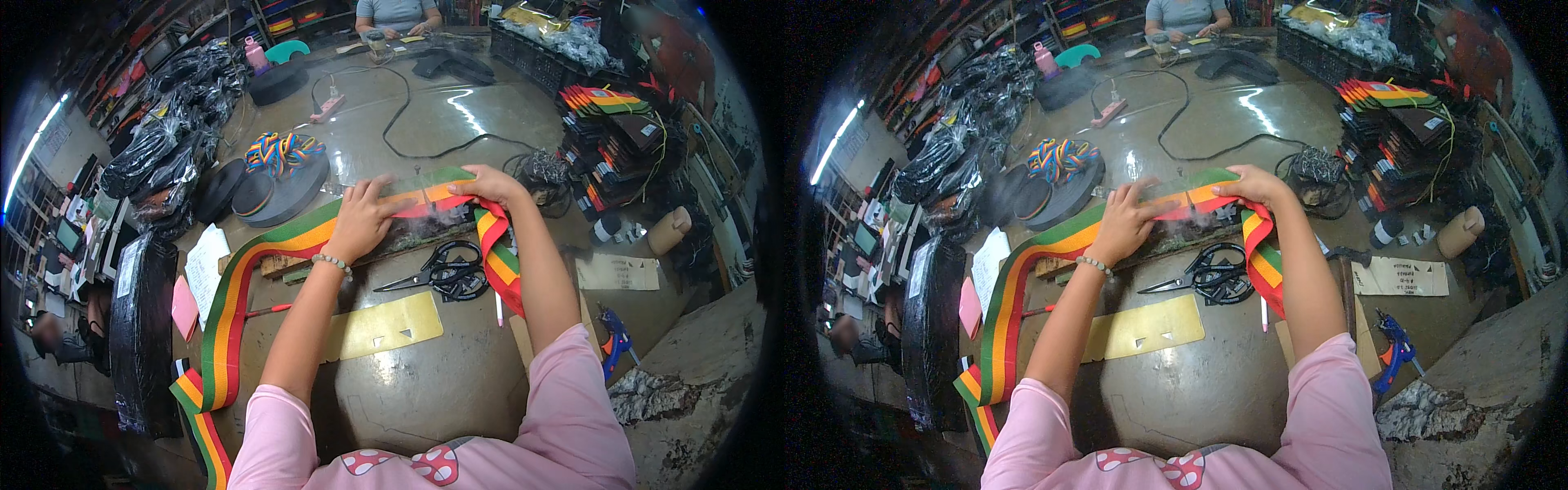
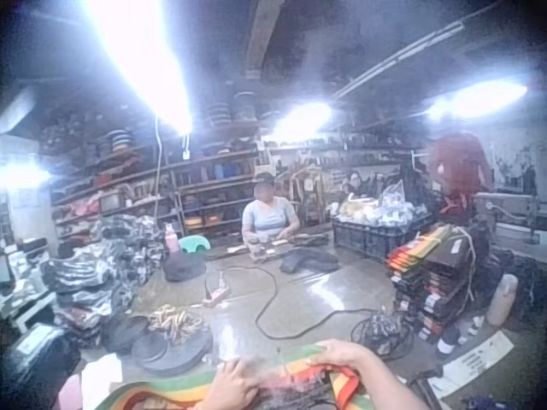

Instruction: The person measures and marks a black-and-white striped fabric strip using a template and a white marker, then folds it. Next, they unroll a green-yellow-red striped fabric, measure and mark it with the same template, and fold it. The person handles templates, markers, and fabric strips throughout.

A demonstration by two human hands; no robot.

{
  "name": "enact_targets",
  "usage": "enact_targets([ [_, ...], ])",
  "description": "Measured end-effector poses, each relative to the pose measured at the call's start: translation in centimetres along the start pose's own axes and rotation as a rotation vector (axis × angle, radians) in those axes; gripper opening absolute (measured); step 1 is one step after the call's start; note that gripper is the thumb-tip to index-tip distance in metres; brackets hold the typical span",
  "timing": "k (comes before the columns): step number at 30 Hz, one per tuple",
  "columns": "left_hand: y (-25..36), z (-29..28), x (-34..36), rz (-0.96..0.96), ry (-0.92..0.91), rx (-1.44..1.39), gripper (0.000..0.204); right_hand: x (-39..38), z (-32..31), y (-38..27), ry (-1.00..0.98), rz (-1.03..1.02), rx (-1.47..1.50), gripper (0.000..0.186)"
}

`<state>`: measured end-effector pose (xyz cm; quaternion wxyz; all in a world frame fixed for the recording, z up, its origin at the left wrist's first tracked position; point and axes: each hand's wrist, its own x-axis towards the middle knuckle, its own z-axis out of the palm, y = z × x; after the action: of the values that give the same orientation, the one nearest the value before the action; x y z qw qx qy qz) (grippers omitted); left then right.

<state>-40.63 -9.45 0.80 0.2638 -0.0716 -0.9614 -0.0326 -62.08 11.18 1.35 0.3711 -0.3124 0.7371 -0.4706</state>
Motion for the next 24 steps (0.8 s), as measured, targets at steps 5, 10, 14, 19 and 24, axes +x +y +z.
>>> enact_targets([
  [5, 0.11, -0.71, 0.13, -0.048, 0.003, -0.094, 0.051, -0.64, 0.55, -0.72, 0.034, -0.016, 0.061, 0.045],
  [10, 0.29, -0.85, 0.18, -0.038, -0.031, -0.097, 0.055, -0.64, 0.74, -0.99, 0.052, 0.007, 0.029, 0.045],
  [14, 0.36, -0.74, -0.04, -0.045, -0.062, -0.11, 0.055, -0.51, 0.55, -0.7, 0.053, 0.044, -0.005, 0.04],
  [19, 0.25, -0.56, -0.27, -0.049, -0.083, -0.127, 0.054, -0.11, 0.66, -0.25, 0.049, 0.045, 0.016, 0.035],
  [24, 0.09, -0.19, -0.36, -0.053, -0.085, -0.12, 0.053, 0.18, 0.65, -0.08, 0.05, 0.047, -0.067, 0.037],
])
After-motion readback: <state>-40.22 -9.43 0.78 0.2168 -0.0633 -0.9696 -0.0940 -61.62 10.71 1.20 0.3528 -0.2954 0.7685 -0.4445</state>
